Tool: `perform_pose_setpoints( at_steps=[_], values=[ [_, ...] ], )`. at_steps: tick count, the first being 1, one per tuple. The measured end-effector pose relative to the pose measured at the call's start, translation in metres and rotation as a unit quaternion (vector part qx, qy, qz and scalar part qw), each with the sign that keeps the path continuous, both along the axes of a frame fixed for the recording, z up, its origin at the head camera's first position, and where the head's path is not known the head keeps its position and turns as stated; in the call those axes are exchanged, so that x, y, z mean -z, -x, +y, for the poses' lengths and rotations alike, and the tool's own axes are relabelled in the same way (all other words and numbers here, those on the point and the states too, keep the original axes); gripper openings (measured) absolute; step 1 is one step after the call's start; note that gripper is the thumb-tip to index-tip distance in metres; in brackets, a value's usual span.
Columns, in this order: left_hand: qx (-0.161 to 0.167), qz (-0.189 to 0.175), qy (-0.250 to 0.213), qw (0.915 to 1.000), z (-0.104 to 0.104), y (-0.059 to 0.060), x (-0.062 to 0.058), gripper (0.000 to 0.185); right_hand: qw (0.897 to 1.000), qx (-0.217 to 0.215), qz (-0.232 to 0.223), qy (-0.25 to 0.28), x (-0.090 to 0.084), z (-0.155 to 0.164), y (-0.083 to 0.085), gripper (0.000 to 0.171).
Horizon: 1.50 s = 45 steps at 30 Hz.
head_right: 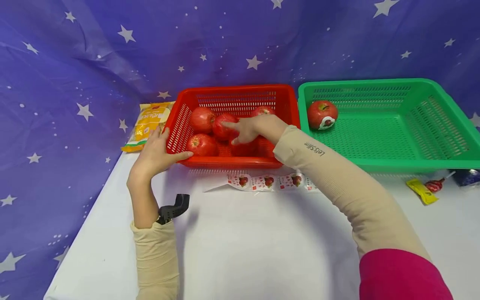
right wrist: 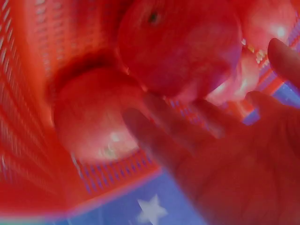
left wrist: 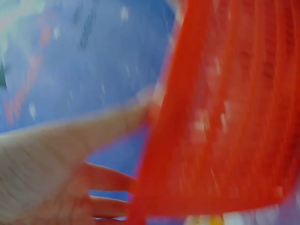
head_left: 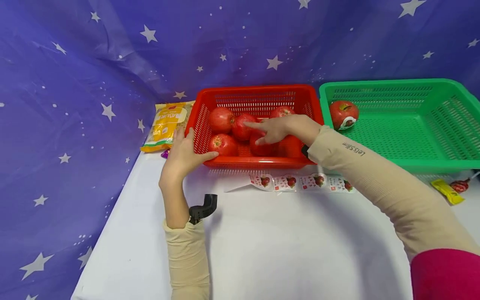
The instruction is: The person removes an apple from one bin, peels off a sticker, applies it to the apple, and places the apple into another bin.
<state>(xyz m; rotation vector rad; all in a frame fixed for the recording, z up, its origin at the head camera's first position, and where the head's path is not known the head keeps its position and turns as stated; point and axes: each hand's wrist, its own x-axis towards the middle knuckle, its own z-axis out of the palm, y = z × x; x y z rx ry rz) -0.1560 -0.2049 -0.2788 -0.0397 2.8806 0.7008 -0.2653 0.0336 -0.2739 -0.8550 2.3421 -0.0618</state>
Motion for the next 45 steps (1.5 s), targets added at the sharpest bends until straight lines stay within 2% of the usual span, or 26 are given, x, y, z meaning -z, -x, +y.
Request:
perform_pose_setpoints(
  at_steps=[4,7,12,14,17,19,21,22,24,25,27,29,31,33,34,36,37,38,40,42,43,44,45],
  values=[
    [-0.008,-0.056,-0.030,0.9979,-0.017,0.005,0.008,0.113,0.998,0.022,0.044,-0.032,0.010,0.003,-0.007,0.077],
    [-0.005,-0.060,-0.030,0.9977,-0.018,0.008,0.012,0.115,0.998,0.023,0.057,-0.018,0.018,0.009,-0.009,0.071],
    [0.001,-0.054,-0.025,0.9982,-0.018,0.013,0.013,0.115,0.997,-0.043,0.067,-0.005,0.027,0.019,-0.009,0.068],
    [0.001,-0.054,-0.025,0.9982,-0.018,0.015,0.014,0.115,0.995,-0.058,0.078,0.014,0.022,0.026,-0.011,0.071],
    [-0.001,-0.060,-0.024,0.9979,-0.019,0.016,0.015,0.115,0.990,-0.023,0.104,0.089,0.009,0.043,-0.021,0.071],
    [-0.002,-0.062,-0.023,0.9978,-0.020,0.016,0.014,0.114,0.974,0.012,0.125,0.190,0.001,0.054,-0.035,0.072],
    [-0.003,-0.062,-0.023,0.9978,-0.022,0.016,0.014,0.114,0.944,0.027,0.139,0.297,0.001,0.063,-0.058,0.072],
    [-0.002,-0.062,-0.024,0.9978,-0.022,0.015,0.014,0.114,0.929,0.018,0.141,0.341,0.004,0.067,-0.072,0.072],
    [-0.003,-0.060,-0.023,0.9979,-0.024,0.014,0.014,0.115,0.910,-0.018,0.150,0.386,0.016,0.071,-0.103,0.072],
    [-0.004,-0.060,-0.023,0.9979,-0.024,0.013,0.014,0.116,0.907,-0.038,0.158,0.390,0.025,0.073,-0.117,0.072],
    [-0.006,-0.058,-0.018,0.9981,-0.024,0.011,0.014,0.116,0.906,-0.076,0.174,0.379,0.047,0.075,-0.143,0.072],
    [-0.003,-0.044,0.013,0.9989,-0.022,0.007,0.015,0.113,0.903,-0.105,0.204,0.364,0.069,0.075,-0.161,0.068],
    [0.012,-0.016,0.049,0.9986,-0.014,0.002,0.013,0.110,0.898,-0.117,0.216,0.366,0.088,0.073,-0.171,0.062],
    [0.049,0.027,0.072,0.9959,0.000,-0.007,0.010,0.106,0.896,-0.114,0.211,0.375,0.100,0.072,-0.177,0.056],
    [0.082,0.055,0.072,0.9925,0.009,-0.012,0.008,0.103,0.896,-0.112,0.205,0.377,0.104,0.072,-0.178,0.054],
    [0.175,0.098,0.025,0.9794,0.031,-0.024,0.004,0.097,0.899,-0.104,0.194,0.378,0.104,0.073,-0.179,0.055],
    [0.231,0.104,-0.003,0.9673,0.042,-0.031,0.003,0.095,0.900,-0.098,0.194,0.378,0.103,0.075,-0.179,0.055],
    [0.286,0.101,-0.021,0.9527,0.052,-0.037,0.003,0.094,0.897,-0.092,0.198,0.384,0.100,0.078,-0.178,0.055],
    [0.368,0.068,-0.039,0.9266,0.071,-0.049,0.005,0.095,0.888,-0.065,0.207,0.405,0.094,0.084,-0.173,0.056],
    [0.412,0.028,-0.018,0.9106,0.086,-0.056,0.012,0.088,0.879,-0.029,0.225,0.419,0.090,0.090,-0.166,0.054],
    [0.423,0.009,0.004,0.9061,0.093,-0.058,0.016,0.080,0.880,-0.011,0.229,0.416,0.089,0.093,-0.163,0.051],
    [0.430,-0.005,0.025,0.9024,0.098,-0.059,0.020,0.074,0.886,0.004,0.227,0.405,0.089,0.095,-0.159,0.049],
    [0.437,-0.016,0.038,0.8985,0.103,-0.060,0.024,0.066,0.898,0.014,0.218,0.383,0.090,0.096,-0.156,0.049]
  ],
)
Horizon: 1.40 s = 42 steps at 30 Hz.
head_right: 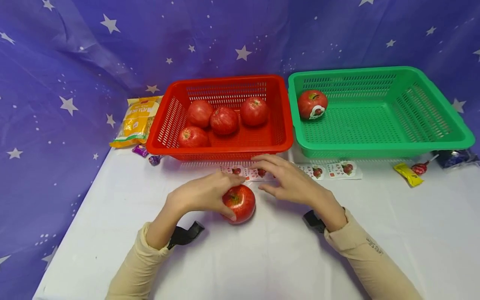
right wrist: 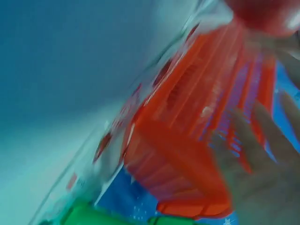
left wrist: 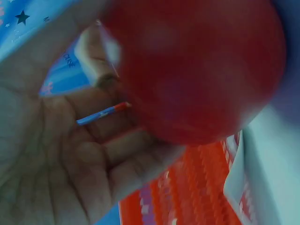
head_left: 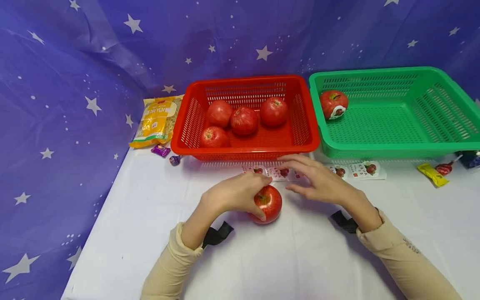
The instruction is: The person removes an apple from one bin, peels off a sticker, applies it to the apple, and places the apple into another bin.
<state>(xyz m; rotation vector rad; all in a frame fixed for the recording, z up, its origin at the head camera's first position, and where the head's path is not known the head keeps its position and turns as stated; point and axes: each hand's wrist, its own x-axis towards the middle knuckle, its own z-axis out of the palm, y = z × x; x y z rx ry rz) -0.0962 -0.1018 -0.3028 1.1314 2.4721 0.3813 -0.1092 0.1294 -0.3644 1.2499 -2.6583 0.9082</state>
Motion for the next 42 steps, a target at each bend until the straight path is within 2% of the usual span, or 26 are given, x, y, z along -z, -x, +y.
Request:
perform_pose_setpoints(
  at_steps=[3,5,7,9,10,13,15,18,21,23,26,28,30,32,34,36,37,39,42],
  values=[
    [0.030,-0.025,0.015,0.9991,0.012,0.000,0.009,0.051,0.993,-0.006,-0.054,-0.108,0.009,0.001,0.006,0.052],
    [0.042,-0.041,0.015,0.9982,0.016,0.000,0.011,0.056,0.982,-0.023,-0.095,-0.159,0.014,0.000,0.008,0.056],
    [0.042,-0.054,0.013,0.9976,0.017,0.001,0.012,0.064,0.975,-0.028,-0.129,-0.178,0.017,0.001,0.009,0.060],
    [0.029,-0.068,0.008,0.9972,0.015,0.004,0.013,0.073,0.973,-0.024,-0.144,-0.181,0.015,0.004,0.011,0.059],
    [0.017,-0.073,0.000,0.9972,0.013,0.008,0.015,0.077,0.972,-0.020,-0.147,-0.180,0.013,0.007,0.013,0.058],
    [-0.050,-0.090,-0.050,0.9935,0.007,0.022,0.023,0.079,0.971,-0.005,-0.153,-0.181,0.007,0.017,0.018,0.051],
    [-0.095,-0.075,-0.071,0.9901,0.003,0.032,0.032,0.071,0.971,0.000,-0.157,-0.179,0.003,0.023,0.021,0.045],
    [-0.158,-0.045,-0.060,0.9846,-0.002,0.044,0.046,0.060,0.971,0.002,-0.161,-0.175,-0.001,0.027,0.024,0.039],
    [-0.200,-0.042,-0.034,0.9784,-0.004,0.050,0.054,0.058,0.976,0.006,-0.144,-0.164,-0.001,0.026,0.024,0.032],
    [-0.221,-0.059,-0.038,0.9726,-0.003,0.052,0.057,0.057,0.981,0.012,-0.120,-0.151,0.000,0.022,0.023,0.026],
    [-0.235,-0.100,-0.063,0.9649,-0.002,0.055,0.061,0.056,0.987,0.028,-0.083,-0.131,0.002,0.013,0.021,0.023],
    [-0.243,-0.137,-0.098,0.9553,-0.001,0.056,0.063,0.058,0.991,0.034,-0.069,-0.112,0.002,0.007,0.017,0.025],
    [-0.234,-0.187,-0.153,0.9418,0.002,0.056,0.065,0.062,0.993,0.036,-0.063,-0.095,0.002,0.000,0.014,0.029],
    [-0.228,-0.244,-0.214,0.9180,0.005,0.055,0.066,0.069,0.995,0.031,-0.063,-0.074,0.001,-0.006,0.011,0.028],
    [-0.224,-0.296,-0.268,0.8890,0.009,0.052,0.066,0.075,0.996,0.031,-0.059,-0.056,0.000,-0.011,0.008,0.027],
    [-0.228,-0.331,-0.305,0.8635,0.012,0.050,0.066,0.077,0.997,0.033,-0.054,-0.041,0.000,-0.014,0.007,0.025],
    [-0.235,-0.339,-0.318,0.8535,0.013,0.049,0.066,0.077,0.997,0.034,-0.055,-0.032,0.000,-0.015,0.007,0.024],
    [-0.245,-0.345,-0.331,0.8435,0.014,0.048,0.066,0.075,0.997,0.039,-0.058,-0.019,0.000,-0.015,0.007,0.024],
    [-0.251,-0.343,-0.333,0.8419,0.015,0.047,0.066,0.073,0.996,0.038,-0.076,-0.002,0.001,-0.015,0.007,0.021]
  ],
)
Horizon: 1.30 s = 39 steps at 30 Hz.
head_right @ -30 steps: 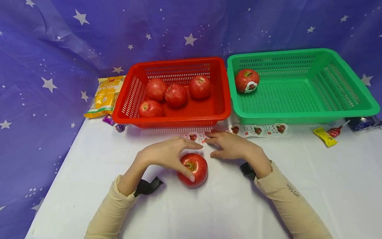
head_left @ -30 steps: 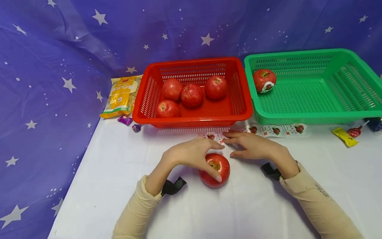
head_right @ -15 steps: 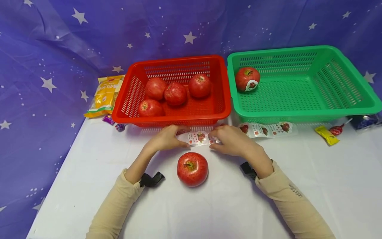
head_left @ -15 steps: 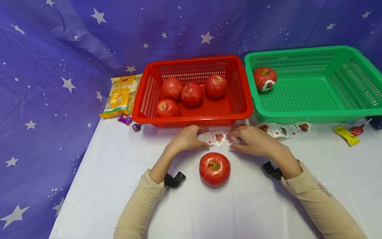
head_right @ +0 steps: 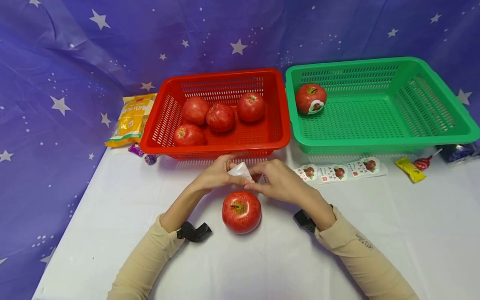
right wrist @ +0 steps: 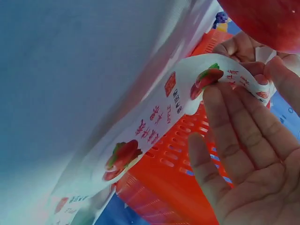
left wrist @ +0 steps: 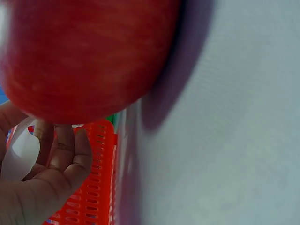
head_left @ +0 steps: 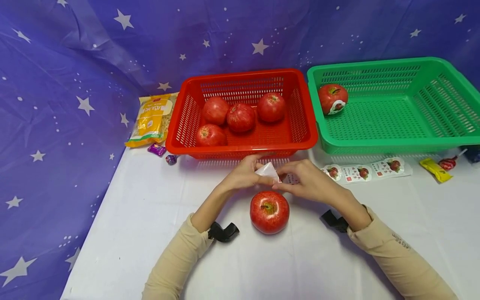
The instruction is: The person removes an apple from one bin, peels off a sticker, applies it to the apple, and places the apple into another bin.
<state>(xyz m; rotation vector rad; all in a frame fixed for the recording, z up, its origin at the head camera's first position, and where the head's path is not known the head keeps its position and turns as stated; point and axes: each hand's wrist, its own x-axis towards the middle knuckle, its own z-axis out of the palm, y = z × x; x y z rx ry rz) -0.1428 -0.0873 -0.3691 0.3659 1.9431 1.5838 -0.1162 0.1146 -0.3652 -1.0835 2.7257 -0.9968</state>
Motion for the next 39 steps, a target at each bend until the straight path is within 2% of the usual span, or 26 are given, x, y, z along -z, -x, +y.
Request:
perform_pose_setpoints(
  at_steps=[7,13,21,24,28,32,36,39],
  values=[
    [-0.003,0.018,0.030,0.9994,0.000,-0.001,0.003,0.078,0.999,-0.045,-0.025,0.001,0.005,-0.001,0.000,0.011],
    [-0.004,0.042,0.048,0.9979,-0.001,-0.001,0.004,0.063,0.997,-0.063,-0.035,-0.001,0.004,0.001,0.000,0.006],
    [-0.001,0.036,0.027,0.9990,-0.002,-0.001,0.004,0.062,0.996,-0.059,-0.063,0.000,0.004,0.005,0.003,0.017],
    [0.000,0.038,0.022,0.9990,-0.001,-0.002,0.004,0.066,0.997,-0.053,-0.051,-0.004,0.005,0.006,0.004,0.020],
    [-0.004,0.046,0.022,0.9987,0.001,-0.003,0.005,0.066,0.999,-0.032,0.001,-0.010,0.005,0.006,0.004,0.016],
    [-0.009,0.050,0.030,0.9983,0.002,-0.003,0.006,0.062,0.999,0.014,0.040,-0.014,0.004,0.008,0.005,0.009],
    [-0.011,0.042,0.033,0.9985,0.001,-0.002,0.007,0.061,0.996,0.063,0.058,-0.006,0.000,0.014,0.009,0.010],
    [-0.009,0.044,0.039,0.9982,0.000,0.000,0.009,0.060,0.995,0.089,0.049,0.018,-0.004,0.021,0.011,0.014]
  ],
)
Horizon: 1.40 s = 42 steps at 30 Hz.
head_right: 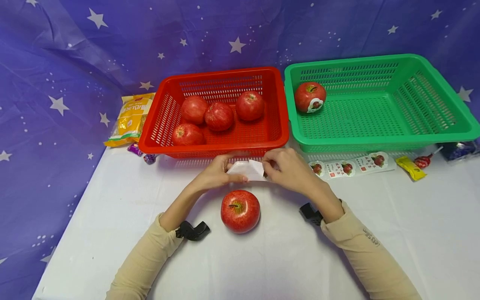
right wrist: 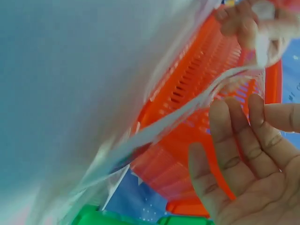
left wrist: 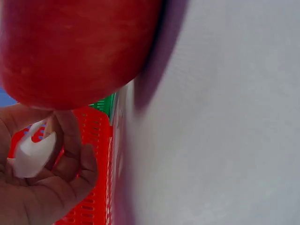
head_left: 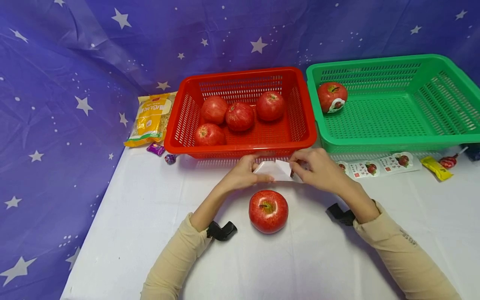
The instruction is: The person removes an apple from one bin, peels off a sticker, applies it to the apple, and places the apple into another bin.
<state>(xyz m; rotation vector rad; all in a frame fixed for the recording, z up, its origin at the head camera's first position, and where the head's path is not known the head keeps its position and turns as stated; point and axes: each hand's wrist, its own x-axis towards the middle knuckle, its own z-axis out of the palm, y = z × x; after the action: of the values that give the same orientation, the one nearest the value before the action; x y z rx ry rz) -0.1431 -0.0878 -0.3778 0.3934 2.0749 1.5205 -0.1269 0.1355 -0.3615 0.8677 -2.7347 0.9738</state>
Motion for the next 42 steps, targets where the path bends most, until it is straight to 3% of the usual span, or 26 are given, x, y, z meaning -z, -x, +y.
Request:
perform_pose_setpoints(
  at_steps=[4,9,12,15,18,20,21,25,27,28,30,32,34,36,39,42],
  values=[
    [0.010,0.037,0.060,0.9975,-0.002,0.002,0.004,0.050,0.999,0.016,-0.014,0.024,-0.001,0.003,0.000,0.018],
    [0.028,0.102,0.172,0.9794,-0.003,0.002,0.004,0.040,0.998,0.020,0.000,0.055,-0.003,-0.001,-0.005,0.016],
    [0.035,0.117,0.202,0.9718,-0.003,0.002,0.003,0.038,0.995,0.022,-0.009,0.101,-0.010,-0.003,-0.008,0.016],
    [0.042,0.129,0.218,0.9664,-0.003,0.003,0.002,0.035,0.981,0.025,-0.059,0.185,-0.020,-0.001,-0.012,0.014],
    [0.052,0.148,0.231,0.9602,-0.004,0.003,0.001,0.034,0.955,0.026,-0.106,0.276,-0.029,0.003,-0.014,0.012],
    [0.057,0.163,0.238,0.9558,-0.005,0.002,0.000,0.039,0.949,0.029,-0.099,0.299,-0.032,0.004,-0.015,0.011],
    [0.065,0.171,0.238,0.9539,-0.006,0.002,-0.001,0.042,0.951,0.028,-0.081,0.296,-0.032,0.004,-0.015,0.010],
    [0.106,0.193,0.195,0.9559,-0.006,0.000,-0.005,0.043,0.977,0.004,0.071,0.200,-0.025,0.001,-0.012,0.010],
    [0.126,0.192,0.152,0.9615,-0.005,-0.001,-0.007,0.037,0.976,-0.022,0.157,0.153,-0.019,-0.002,-0.010,0.010],
    [0.132,0.173,0.119,0.9688,-0.004,-0.001,-0.008,0.034,0.972,-0.034,0.193,0.129,-0.016,-0.004,-0.009,0.009],
    [0.131,0.115,0.046,0.9836,-0.003,-0.001,-0.009,0.037,0.963,-0.058,0.245,0.097,-0.011,-0.008,-0.008,0.009],
    [0.111,0.057,-0.009,0.9921,-0.002,-0.001,-0.011,0.047,0.957,-0.072,0.274,0.066,-0.005,-0.011,-0.008,0.010],
    [0.083,0.007,-0.046,0.9954,-0.002,-0.002,-0.013,0.051,0.955,-0.084,0.281,0.047,-0.001,-0.014,-0.008,0.010],
    [0.064,-0.003,-0.050,0.9967,-0.001,-0.002,-0.013,0.046,0.959,-0.089,0.267,0.038,0.001,-0.016,-0.009,0.007],
    [0.062,0.007,-0.035,0.9974,-0.001,-0.003,-0.012,0.030,0.976,-0.079,0.194,0.062,0.001,-0.016,-0.011,0.008],
    [0.084,0.025,-0.033,0.9956,-0.001,-0.004,-0.013,0.023,0.987,-0.060,0.085,0.124,-0.004,-0.014,-0.013,0.025]
  ],
)
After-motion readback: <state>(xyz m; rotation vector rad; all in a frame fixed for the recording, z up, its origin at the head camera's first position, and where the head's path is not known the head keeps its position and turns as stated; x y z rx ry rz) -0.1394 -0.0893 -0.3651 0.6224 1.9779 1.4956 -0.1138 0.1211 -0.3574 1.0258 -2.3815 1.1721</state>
